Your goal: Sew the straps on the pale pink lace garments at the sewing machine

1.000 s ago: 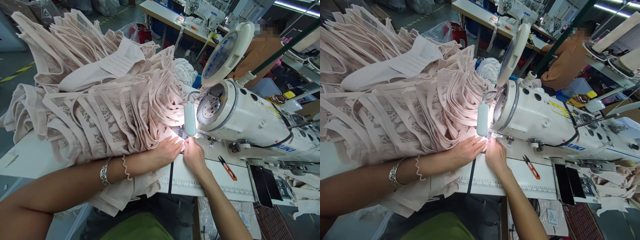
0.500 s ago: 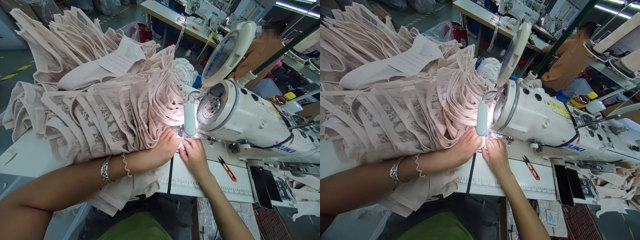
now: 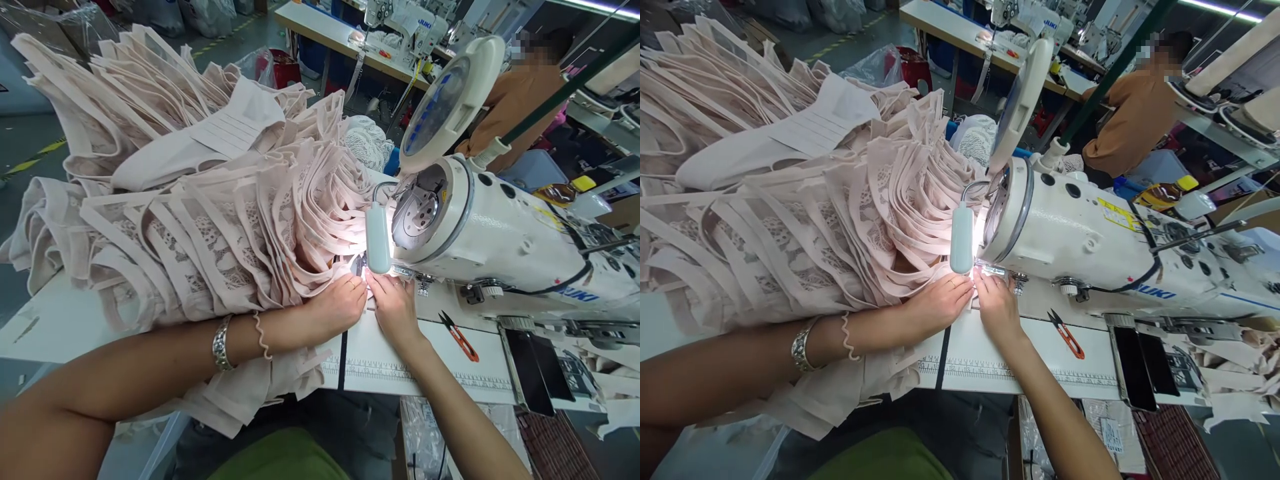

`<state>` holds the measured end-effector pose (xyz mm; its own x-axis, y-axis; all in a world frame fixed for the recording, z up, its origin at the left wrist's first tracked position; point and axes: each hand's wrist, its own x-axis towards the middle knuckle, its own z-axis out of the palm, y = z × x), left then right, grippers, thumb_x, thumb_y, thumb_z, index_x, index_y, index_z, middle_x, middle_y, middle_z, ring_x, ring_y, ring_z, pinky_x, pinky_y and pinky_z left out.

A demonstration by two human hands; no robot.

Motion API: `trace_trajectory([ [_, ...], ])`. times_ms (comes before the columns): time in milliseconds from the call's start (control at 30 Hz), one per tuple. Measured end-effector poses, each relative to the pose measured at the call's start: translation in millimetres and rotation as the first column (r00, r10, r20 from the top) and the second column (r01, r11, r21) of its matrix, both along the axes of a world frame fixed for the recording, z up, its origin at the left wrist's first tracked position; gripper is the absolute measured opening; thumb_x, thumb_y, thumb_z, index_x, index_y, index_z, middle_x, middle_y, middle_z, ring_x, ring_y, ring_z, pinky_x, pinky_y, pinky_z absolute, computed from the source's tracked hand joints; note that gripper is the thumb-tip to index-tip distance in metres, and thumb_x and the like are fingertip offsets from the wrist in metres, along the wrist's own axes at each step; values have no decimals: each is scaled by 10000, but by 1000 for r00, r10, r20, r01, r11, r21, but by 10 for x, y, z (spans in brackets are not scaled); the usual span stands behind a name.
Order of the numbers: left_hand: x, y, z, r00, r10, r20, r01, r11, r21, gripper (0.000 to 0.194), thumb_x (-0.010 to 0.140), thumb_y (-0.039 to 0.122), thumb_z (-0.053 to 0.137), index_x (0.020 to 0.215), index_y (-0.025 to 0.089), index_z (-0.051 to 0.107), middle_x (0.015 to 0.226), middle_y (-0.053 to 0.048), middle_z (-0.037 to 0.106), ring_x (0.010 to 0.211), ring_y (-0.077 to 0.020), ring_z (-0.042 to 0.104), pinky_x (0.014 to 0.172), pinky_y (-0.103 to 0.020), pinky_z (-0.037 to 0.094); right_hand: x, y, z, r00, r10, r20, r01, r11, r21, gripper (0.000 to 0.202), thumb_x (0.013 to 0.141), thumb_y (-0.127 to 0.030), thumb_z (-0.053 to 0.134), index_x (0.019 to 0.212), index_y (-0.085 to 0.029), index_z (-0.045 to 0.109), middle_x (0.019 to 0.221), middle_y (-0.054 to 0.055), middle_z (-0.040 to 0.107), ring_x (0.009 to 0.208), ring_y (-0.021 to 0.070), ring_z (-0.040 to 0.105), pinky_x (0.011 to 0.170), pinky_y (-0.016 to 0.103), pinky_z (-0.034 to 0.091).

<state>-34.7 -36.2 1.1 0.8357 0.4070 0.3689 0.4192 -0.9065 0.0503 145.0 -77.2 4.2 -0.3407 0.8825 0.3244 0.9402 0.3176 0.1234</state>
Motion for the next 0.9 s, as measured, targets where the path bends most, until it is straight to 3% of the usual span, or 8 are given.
trace_trajectory([
  [200, 9, 7, -18, 999, 22, -32, -18, 992, 121, 247, 954, 22, 429, 1111, 41, 619, 1110, -152, 685, 1049, -234, 616, 977, -367, 424, -3, 11, -37, 992, -109, -67, 102, 990, -100, 533, 937, -46, 304, 1356, -194, 599, 1056, 95, 733, 980, 237, 609, 999, 434, 383],
  [467, -2, 34, -25, 1000, 0, 18, -3, 993, 122, 229, 953, 3, 418, 1054, 48, 619, 1028, -137, 679, 959, -218, 625, 920, -345, 443, -24, 18, -4, 988, -134, -73, 126, 986, -112, 531, 907, -46, 324, 1308, -200, 635, 974, 95, 724, 857, 242, 609, 844, 394, 473],
  [600, 14, 36, -61, 1000, 17, 15, -19, 994, 104, 219, 958, 13, 426, 1062, 57, 614, 1048, -138, 673, 1006, -223, 613, 944, -350, 442, -31, 25, 10, 986, -140, -94, 126, 983, -136, 522, 887, -31, 349, 1283, -192, 648, 938, 96, 717, 864, 254, 614, 794, 382, 476],
  [900, -14, 60, -23, 999, -27, 18, 26, 997, 71, 257, 957, 0, 386, 1097, 39, 598, 1054, -149, 677, 998, -220, 636, 956, -365, 460, -9, 42, -19, 980, -122, -157, 102, 987, -126, 476, 889, -32, 320, 1162, -187, 679, 838, 73, 686, 788, 221, 589, 828, 366, 443],
])
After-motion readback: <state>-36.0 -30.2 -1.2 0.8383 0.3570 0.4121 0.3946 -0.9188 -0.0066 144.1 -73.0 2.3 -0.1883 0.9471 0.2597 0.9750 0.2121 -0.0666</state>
